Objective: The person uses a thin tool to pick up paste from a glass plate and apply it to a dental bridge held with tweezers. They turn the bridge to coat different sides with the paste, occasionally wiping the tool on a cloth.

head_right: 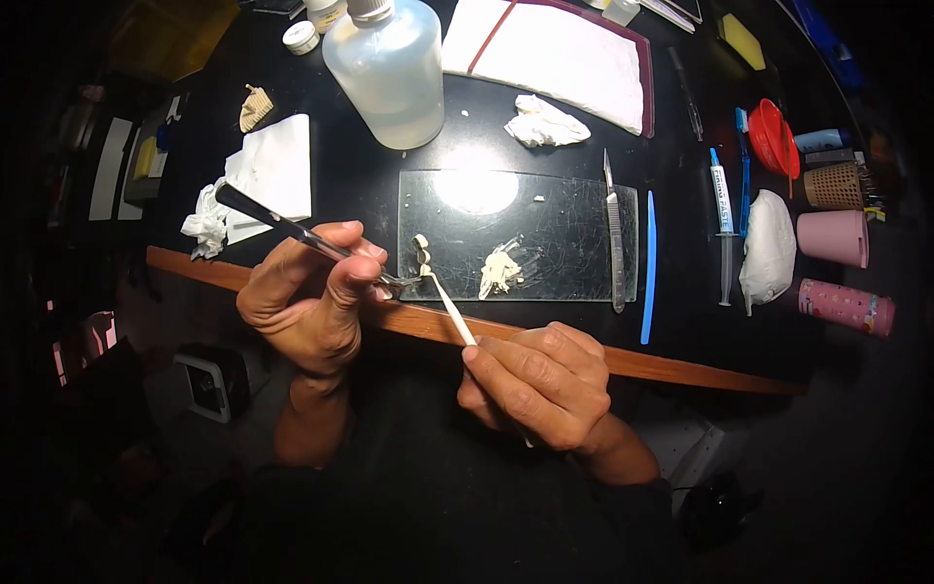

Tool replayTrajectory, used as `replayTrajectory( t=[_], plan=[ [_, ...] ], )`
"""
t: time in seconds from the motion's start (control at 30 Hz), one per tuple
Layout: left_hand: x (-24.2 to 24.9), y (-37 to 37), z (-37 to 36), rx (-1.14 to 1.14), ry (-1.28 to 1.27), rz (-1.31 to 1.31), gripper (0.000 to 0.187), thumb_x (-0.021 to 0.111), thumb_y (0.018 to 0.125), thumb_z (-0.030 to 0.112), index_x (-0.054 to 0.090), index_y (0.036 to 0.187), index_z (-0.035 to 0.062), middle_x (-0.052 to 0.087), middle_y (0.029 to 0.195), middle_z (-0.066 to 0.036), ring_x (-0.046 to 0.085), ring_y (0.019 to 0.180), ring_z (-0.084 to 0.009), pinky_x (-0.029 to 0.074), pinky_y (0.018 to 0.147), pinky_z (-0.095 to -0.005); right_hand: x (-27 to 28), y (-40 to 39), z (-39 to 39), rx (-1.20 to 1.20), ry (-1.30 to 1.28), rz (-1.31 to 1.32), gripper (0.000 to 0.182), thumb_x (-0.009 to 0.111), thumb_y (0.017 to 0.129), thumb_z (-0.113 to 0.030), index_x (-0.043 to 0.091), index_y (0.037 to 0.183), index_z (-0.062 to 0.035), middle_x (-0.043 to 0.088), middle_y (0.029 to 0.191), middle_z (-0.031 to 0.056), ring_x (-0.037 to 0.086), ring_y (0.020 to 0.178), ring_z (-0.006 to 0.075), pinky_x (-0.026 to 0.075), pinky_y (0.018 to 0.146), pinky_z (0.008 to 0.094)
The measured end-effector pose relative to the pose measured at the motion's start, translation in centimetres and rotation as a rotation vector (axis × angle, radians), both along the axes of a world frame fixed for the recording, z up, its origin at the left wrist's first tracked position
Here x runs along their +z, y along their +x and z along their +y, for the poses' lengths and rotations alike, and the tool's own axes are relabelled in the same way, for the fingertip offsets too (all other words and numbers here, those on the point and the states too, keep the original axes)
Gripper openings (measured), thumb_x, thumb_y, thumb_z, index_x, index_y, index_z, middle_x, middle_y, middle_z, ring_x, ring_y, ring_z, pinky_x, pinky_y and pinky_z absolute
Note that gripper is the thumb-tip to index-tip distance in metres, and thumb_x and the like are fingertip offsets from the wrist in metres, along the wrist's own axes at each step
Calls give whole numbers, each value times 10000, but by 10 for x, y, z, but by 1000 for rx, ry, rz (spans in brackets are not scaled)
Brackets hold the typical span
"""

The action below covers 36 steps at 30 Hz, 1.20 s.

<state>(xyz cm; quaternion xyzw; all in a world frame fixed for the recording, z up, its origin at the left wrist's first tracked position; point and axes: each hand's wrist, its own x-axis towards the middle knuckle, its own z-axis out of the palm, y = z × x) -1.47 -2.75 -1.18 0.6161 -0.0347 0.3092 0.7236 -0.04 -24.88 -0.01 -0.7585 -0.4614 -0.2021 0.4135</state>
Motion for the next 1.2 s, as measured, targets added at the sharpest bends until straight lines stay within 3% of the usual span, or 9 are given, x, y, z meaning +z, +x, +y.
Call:
replayTrajectory(
  t=[0.73,0.83,1.2],
  plan=[
    [7,-2,3,26,103,84,304,960,791,30,829,1057,-38,807,879,-134,777,771,-144,629,677,-245,1,1,3,16,-56,-14,286,899,814,-67,791,1073,-12,778,920,69,720,705,145,467,498,253],
    [4,1,4,38,200,16,280,905,875,51,780,1079,-94,766,815,-145,711,644,-128,554,572,-219,1,2,3,8,-57,-22,278,899,816,-67,793,1065,-9,778,920,74,720,705,148,468,501,257],
    [4,1,3,25,156,20,300,913,870,70,782,1086,-92,768,825,-138,752,708,-143,587,593,-221,2,2,2,28,-80,3,278,900,825,-83,789,1070,-12,778,920,68,718,710,146,462,505,261]
  ],
)
